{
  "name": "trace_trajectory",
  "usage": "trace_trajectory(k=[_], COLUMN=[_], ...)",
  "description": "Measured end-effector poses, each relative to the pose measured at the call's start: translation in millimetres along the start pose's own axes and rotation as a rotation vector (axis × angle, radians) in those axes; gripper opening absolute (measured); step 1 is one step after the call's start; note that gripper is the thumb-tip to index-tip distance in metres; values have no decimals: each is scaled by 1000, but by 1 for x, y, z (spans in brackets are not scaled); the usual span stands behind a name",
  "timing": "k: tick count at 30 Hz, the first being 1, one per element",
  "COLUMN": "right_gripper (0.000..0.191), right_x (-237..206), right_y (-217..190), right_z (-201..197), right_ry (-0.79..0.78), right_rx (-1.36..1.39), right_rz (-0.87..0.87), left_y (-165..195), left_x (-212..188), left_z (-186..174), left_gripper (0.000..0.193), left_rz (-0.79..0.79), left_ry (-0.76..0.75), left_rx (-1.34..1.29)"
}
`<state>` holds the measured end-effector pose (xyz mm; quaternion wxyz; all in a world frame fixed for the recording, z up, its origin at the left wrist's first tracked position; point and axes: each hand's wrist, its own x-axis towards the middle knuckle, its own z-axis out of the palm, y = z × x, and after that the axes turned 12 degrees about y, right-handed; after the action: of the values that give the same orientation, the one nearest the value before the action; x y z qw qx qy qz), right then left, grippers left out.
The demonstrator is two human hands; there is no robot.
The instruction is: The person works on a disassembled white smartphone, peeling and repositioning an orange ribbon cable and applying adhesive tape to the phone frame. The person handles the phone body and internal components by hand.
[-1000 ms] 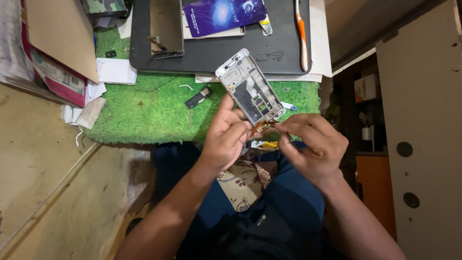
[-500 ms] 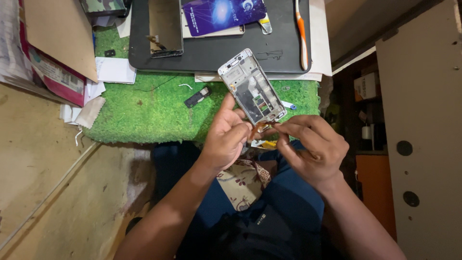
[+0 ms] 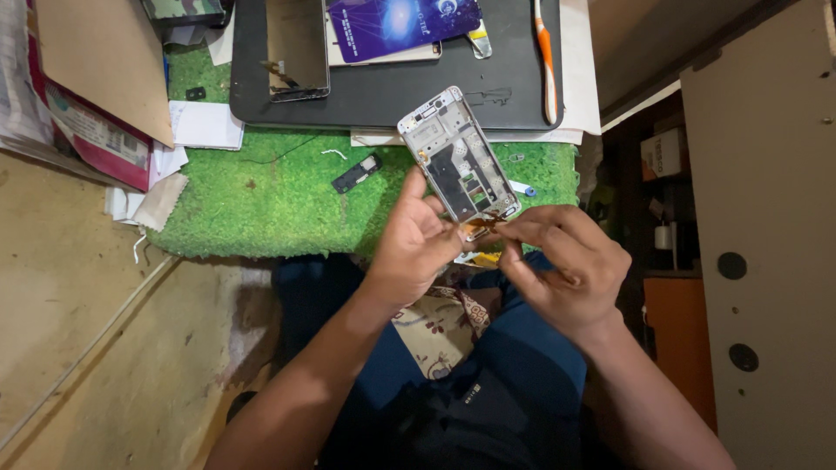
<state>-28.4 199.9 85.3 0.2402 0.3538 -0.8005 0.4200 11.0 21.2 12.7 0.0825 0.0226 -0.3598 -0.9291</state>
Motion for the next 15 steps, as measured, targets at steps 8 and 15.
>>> trace_trajectory(k=[8,15], right_gripper=[19,15], right_x=[-2,0], right_y=[1,5], right_z=[-1,-3], right_ry=[-10,-15], right_rx=[-8,34], right_rz=[-12,48], left_y=[-6,-5], left_x=[0,0], left_z=[1,2], left_gripper=[76,80], left_rz=[9,-15], left_ry=[45,66], left_rx=[43,73])
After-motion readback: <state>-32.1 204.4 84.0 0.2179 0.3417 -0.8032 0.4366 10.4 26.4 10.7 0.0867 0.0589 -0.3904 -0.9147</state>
